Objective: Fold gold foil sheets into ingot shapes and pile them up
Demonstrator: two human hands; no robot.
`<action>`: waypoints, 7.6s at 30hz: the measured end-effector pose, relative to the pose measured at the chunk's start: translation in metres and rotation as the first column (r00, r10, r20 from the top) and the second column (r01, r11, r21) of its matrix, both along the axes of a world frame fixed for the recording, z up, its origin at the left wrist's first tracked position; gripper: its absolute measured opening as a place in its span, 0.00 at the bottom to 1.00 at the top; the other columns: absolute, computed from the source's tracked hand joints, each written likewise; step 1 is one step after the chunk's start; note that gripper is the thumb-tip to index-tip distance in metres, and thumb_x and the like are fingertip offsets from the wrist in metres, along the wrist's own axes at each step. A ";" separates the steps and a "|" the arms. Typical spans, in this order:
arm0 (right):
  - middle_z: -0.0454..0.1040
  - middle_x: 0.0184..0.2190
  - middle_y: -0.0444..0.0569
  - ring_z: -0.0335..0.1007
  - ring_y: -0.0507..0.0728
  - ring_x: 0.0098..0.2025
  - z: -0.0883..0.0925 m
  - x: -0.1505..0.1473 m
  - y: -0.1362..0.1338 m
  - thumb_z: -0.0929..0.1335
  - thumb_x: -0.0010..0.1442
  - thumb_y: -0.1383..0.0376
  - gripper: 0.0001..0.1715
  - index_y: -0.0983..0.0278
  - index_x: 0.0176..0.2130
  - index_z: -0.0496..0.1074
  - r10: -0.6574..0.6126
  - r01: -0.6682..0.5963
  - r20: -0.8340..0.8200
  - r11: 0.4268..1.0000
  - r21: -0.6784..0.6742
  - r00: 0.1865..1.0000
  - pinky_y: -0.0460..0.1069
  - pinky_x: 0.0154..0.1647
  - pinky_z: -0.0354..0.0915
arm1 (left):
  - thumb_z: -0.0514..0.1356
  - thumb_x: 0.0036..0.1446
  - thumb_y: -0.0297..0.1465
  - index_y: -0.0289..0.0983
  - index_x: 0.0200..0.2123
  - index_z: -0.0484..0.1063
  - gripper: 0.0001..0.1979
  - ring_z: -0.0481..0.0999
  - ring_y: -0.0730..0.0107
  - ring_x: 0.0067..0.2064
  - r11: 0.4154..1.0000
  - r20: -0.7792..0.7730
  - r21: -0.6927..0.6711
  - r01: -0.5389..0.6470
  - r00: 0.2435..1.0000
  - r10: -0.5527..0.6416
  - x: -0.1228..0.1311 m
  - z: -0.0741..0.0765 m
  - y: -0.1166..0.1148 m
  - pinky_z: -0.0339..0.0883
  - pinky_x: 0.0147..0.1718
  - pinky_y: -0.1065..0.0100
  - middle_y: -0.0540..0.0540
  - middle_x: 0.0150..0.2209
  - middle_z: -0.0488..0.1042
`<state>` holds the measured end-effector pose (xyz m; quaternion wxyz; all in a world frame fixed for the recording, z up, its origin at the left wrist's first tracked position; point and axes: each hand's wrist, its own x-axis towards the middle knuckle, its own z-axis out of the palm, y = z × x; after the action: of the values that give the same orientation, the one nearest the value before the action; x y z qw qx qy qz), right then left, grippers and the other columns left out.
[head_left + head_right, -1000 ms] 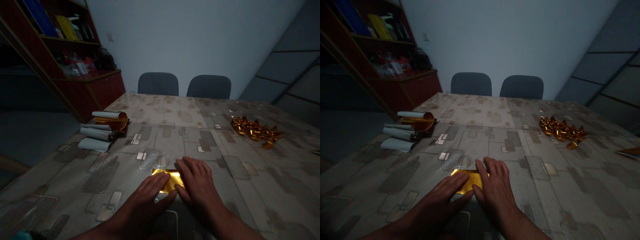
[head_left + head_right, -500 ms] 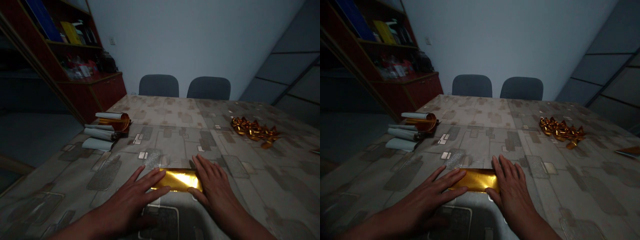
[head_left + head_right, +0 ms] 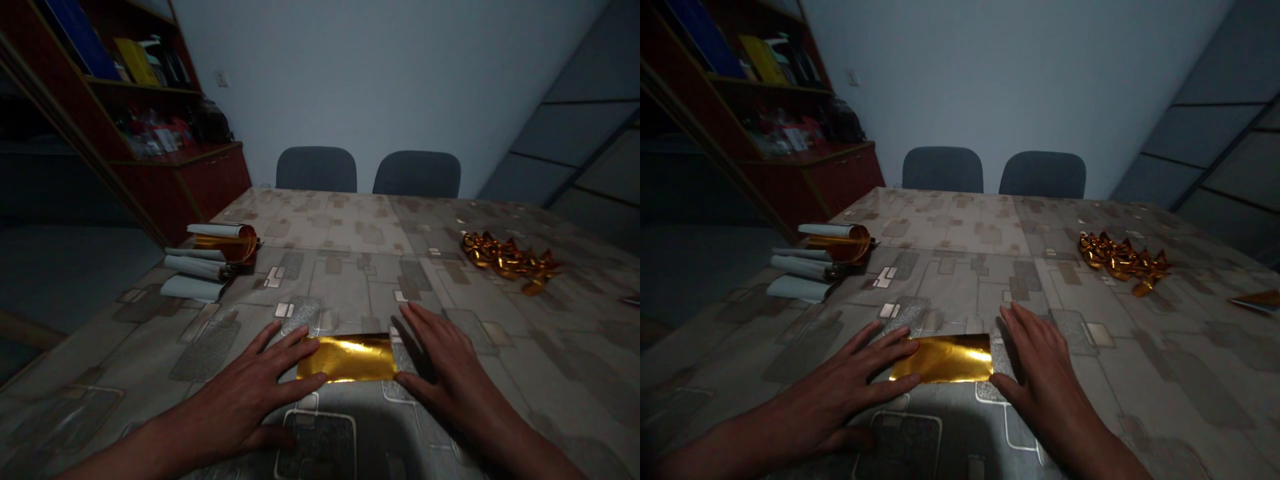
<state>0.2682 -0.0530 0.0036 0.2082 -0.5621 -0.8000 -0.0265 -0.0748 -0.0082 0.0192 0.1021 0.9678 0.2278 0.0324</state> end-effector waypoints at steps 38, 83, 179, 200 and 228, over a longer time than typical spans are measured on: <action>0.78 0.33 0.47 0.72 0.59 0.35 -0.004 -0.072 0.012 0.69 0.59 0.69 0.03 0.63 0.36 0.74 0.328 -0.343 0.149 0.935 0.090 0.933 0.52 0.32 0.65 | 0.53 0.62 0.23 0.37 0.33 0.68 0.07 0.70 0.66 0.28 0.962 0.142 0.265 -0.072 0.989 0.035 0.063 -0.003 -0.001 0.62 0.24 0.69 0.47 0.29 0.73; 0.72 0.29 0.47 0.65 0.58 0.31 0.004 -0.073 -0.001 0.66 0.62 0.71 0.07 0.61 0.33 0.72 0.207 -0.217 0.090 0.968 0.125 0.974 0.52 0.32 0.56 | 0.49 0.68 0.25 0.38 0.30 0.69 0.14 0.65 0.69 0.27 0.920 0.386 0.371 -0.122 0.922 -0.033 0.071 -0.018 -0.006 0.53 0.25 0.66 0.51 0.25 0.70; 0.66 0.64 0.51 0.62 0.63 0.63 0.008 -0.018 -0.026 0.63 0.62 0.74 0.34 0.64 0.66 0.59 0.448 -0.427 0.206 0.894 -0.138 0.870 0.61 0.60 0.63 | 0.51 0.69 0.25 0.38 0.54 0.68 0.14 0.72 0.62 0.44 0.937 0.117 0.348 0.023 0.991 -0.067 0.054 -0.003 0.006 0.58 0.50 0.55 0.44 0.46 0.75; 0.74 0.48 0.46 0.68 0.57 0.48 0.024 -0.060 -0.009 0.67 0.58 0.76 0.26 0.56 0.53 0.69 0.366 -0.410 -0.196 0.863 -0.295 0.910 0.53 0.49 0.65 | 0.66 0.56 0.33 0.38 0.63 0.59 0.33 0.65 0.49 0.63 0.995 0.134 -0.079 -0.062 0.988 0.072 0.048 -0.004 -0.016 0.49 0.64 0.40 0.37 0.61 0.67; 0.72 0.45 0.52 0.65 0.62 0.45 0.004 -0.061 0.005 0.69 0.63 0.70 0.22 0.63 0.57 0.68 0.251 -0.263 -0.079 0.939 -0.223 0.965 0.59 0.48 0.64 | 0.68 0.50 0.26 0.53 0.63 0.60 0.40 0.54 0.42 0.69 0.987 0.130 -0.160 0.007 0.991 0.014 0.037 0.006 -0.012 0.29 0.60 0.26 0.39 0.69 0.55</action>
<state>0.2069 -0.0478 0.0079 0.1625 -0.4738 -0.8587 0.1084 -0.0376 -0.0198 0.0253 0.1942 0.9518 0.2243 0.0777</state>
